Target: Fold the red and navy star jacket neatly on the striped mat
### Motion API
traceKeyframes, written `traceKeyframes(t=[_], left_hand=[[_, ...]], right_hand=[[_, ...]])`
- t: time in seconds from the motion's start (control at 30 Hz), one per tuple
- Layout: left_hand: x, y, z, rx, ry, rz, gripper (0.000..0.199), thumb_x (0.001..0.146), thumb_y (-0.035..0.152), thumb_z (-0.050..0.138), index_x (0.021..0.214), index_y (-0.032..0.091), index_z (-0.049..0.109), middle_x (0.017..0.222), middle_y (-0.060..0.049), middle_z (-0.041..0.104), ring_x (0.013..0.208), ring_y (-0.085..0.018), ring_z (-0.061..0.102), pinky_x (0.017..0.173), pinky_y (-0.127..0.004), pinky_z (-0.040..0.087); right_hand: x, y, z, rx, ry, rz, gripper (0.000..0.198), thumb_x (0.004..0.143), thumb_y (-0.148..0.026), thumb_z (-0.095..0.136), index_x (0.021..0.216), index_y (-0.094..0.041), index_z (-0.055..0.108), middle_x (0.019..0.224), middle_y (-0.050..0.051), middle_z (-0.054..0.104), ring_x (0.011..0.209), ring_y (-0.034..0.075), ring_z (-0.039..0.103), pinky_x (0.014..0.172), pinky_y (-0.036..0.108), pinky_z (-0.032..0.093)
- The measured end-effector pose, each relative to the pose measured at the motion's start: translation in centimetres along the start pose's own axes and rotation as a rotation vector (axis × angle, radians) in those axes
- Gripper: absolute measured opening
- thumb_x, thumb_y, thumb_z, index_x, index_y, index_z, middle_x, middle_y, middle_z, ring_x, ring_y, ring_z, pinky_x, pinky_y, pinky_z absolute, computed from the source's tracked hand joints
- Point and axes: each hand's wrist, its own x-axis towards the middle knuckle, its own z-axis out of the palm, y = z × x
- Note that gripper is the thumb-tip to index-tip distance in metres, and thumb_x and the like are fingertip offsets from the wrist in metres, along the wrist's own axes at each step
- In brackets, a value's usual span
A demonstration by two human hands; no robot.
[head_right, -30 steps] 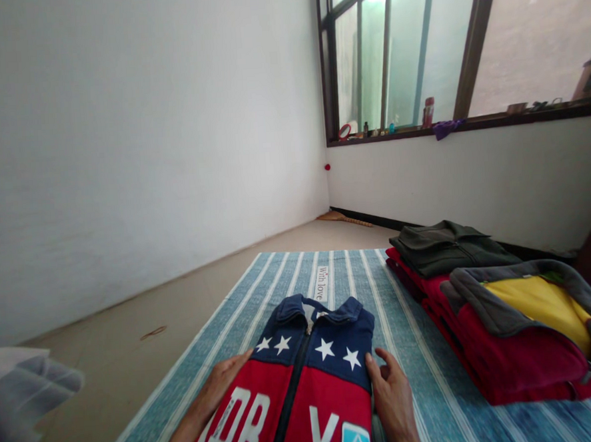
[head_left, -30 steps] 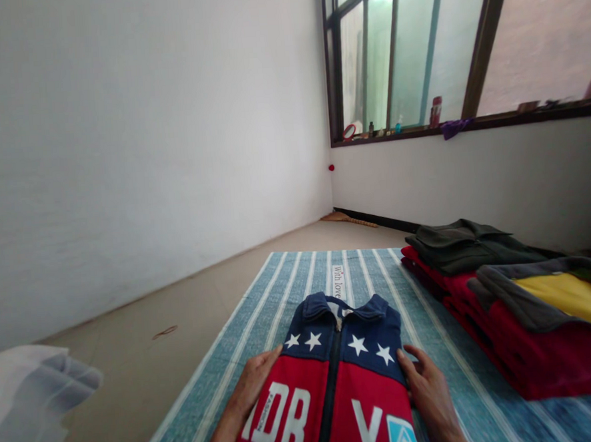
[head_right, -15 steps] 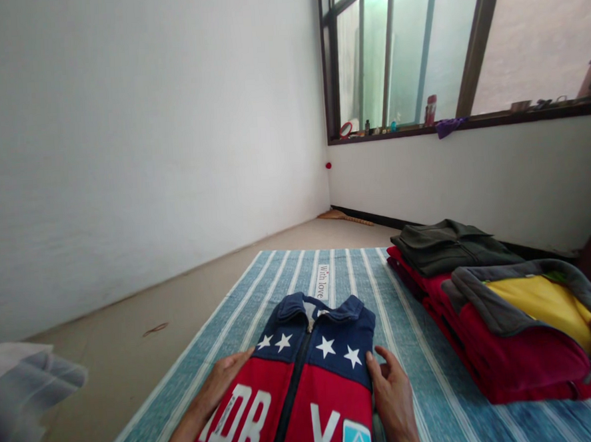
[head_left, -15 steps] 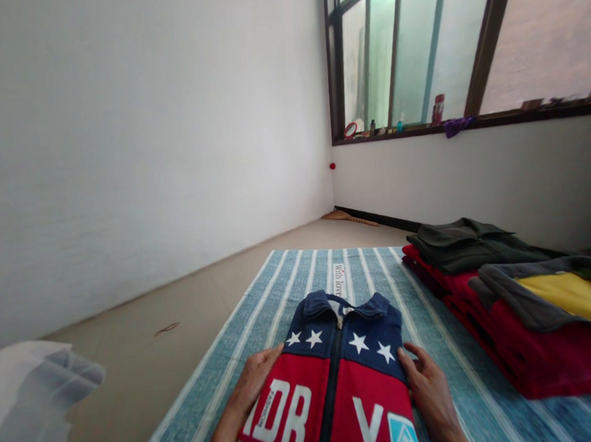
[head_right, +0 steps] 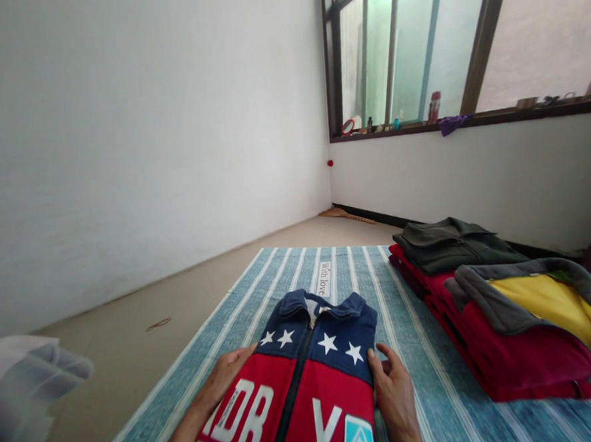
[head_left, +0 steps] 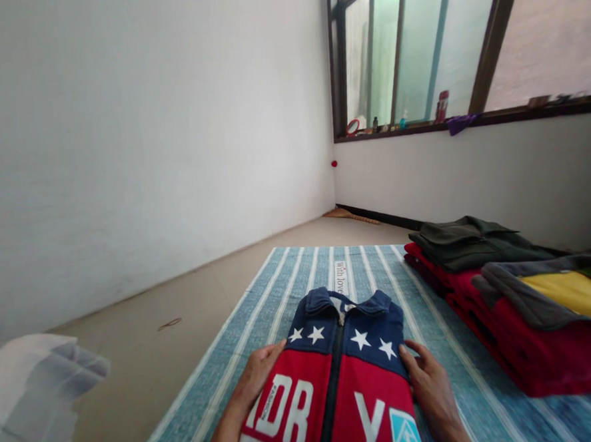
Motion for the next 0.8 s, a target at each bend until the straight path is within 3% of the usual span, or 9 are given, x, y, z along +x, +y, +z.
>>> traceKeyframes(t=[0.37,0.53,0.8], left_hand=[[-0.2,0.0,0.0,-0.018,-0.018,0.045,0.057,0.064,0.071,0.062,0.073,0.015,0.066,0.066,-0.005,0.070,0.059,-0.020,0.061,0.060,-0.028,0.047],[-0.1,-0.1,0.0,0.007,-0.014,0.085,0.057,0.066,0.072,0.060,0.069,0.015,0.065,0.062,-0.003,0.067,0.056,-0.018,0.059,0.058,-0.028,0.046],[0.0,-0.4,0.0,-0.038,-0.055,0.036,0.059,0.062,0.074,0.063,0.071,0.015,0.066,0.060,-0.002,0.065,0.054,-0.018,0.056,0.052,-0.027,0.044]], right_hand=[[-0.6,-1.1,0.1,0.039,0.006,0.022,0.081,0.058,-0.072,0.064,0.113,-0.013,0.055,0.080,0.007,0.072,0.077,0.029,0.068,0.058,0.032,0.051],[-0.7,-1.6,0.1,0.016,0.018,0.009,0.079,0.059,-0.071,0.063,0.111,-0.012,0.057,0.077,0.007,0.072,0.072,0.028,0.068,0.057,0.033,0.052],[-0.8,-1.6,0.0,0.024,0.016,-0.001,0.079,0.059,-0.071,0.064,0.111,-0.011,0.057,0.071,0.006,0.070,0.068,0.027,0.067,0.057,0.033,0.051]])
